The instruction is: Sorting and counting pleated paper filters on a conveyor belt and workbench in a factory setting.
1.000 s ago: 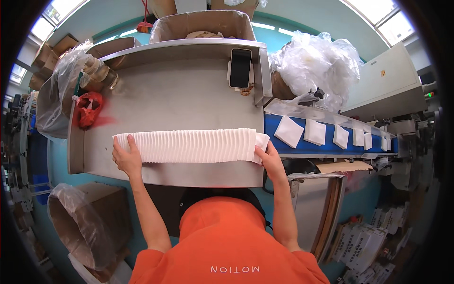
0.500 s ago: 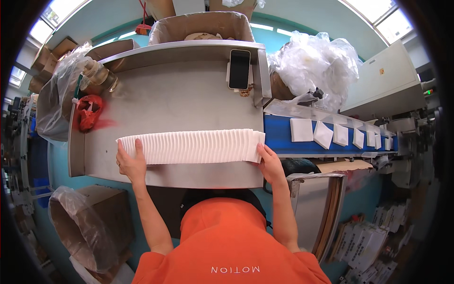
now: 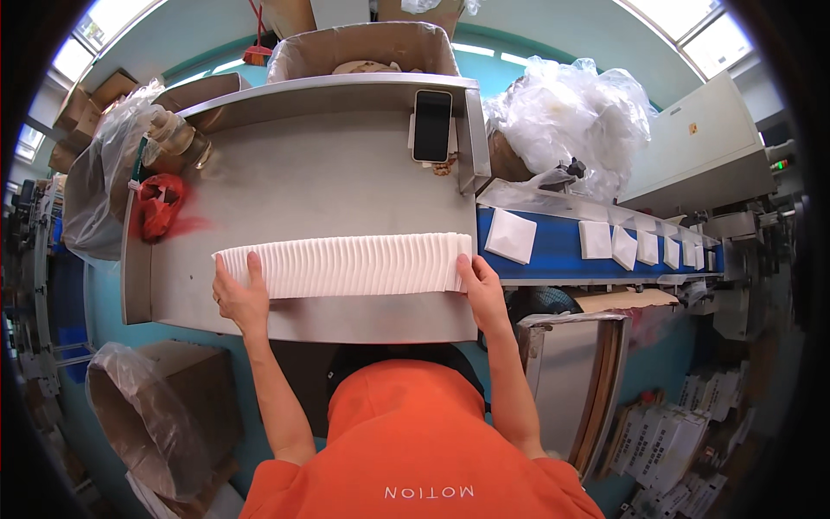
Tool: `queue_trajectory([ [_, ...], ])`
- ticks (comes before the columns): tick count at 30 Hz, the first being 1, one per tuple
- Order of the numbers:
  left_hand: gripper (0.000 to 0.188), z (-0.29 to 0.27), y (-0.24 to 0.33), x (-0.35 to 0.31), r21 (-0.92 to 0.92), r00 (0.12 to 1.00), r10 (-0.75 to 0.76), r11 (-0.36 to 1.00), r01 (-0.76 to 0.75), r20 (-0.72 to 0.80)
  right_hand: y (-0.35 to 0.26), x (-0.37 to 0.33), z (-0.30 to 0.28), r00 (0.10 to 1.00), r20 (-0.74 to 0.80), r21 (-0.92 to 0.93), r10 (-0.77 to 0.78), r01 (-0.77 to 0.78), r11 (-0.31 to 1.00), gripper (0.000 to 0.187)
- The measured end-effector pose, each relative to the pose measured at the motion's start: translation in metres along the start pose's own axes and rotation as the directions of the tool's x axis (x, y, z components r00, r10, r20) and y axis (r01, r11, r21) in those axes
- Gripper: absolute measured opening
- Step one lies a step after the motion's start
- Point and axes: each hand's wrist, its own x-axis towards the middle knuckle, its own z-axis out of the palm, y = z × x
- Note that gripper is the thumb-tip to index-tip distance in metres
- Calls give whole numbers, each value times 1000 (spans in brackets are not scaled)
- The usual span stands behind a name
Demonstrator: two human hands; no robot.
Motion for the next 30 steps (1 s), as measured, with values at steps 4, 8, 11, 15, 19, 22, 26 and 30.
queue_trajectory([
  [4,71,6,-3,-1,-11,999,33,999,-33,-35,1,-4,-28,959,112,151,260,-275,950,27],
  [8,70,6,1,-2,-15,999,35,999,-36,-34,2,5,-27,980,-171,361,97,-29,932,29],
  [11,70,5,3,-3,-8,1000,16,1000,-16,-23,1,11,-19,987,-84,425,137,-89,901,29],
  [15,71,-1,6,-2,-7,999,-27,1000,27,20,6,21,-25,978,-142,482,153,-66,874,28],
  [19,71,3,4,-4,-33,1000,-6,999,7,13,8,19,-35,988,-102,589,112,-31,808,39],
  [22,71,4,2,-7,-32,1000,10,999,-10,1,-8,2,-12,966,-50,320,252,-224,920,53],
  [26,71,4,4,-7,-38,1000,6,999,-6,10,-6,0,6,984,-119,-159,-131,111,981,51],
  [30,72,3,1,-6,-25,1000,25,999,-25,-5,-6,5,-3,989,-29,340,145,-126,932,34],
])
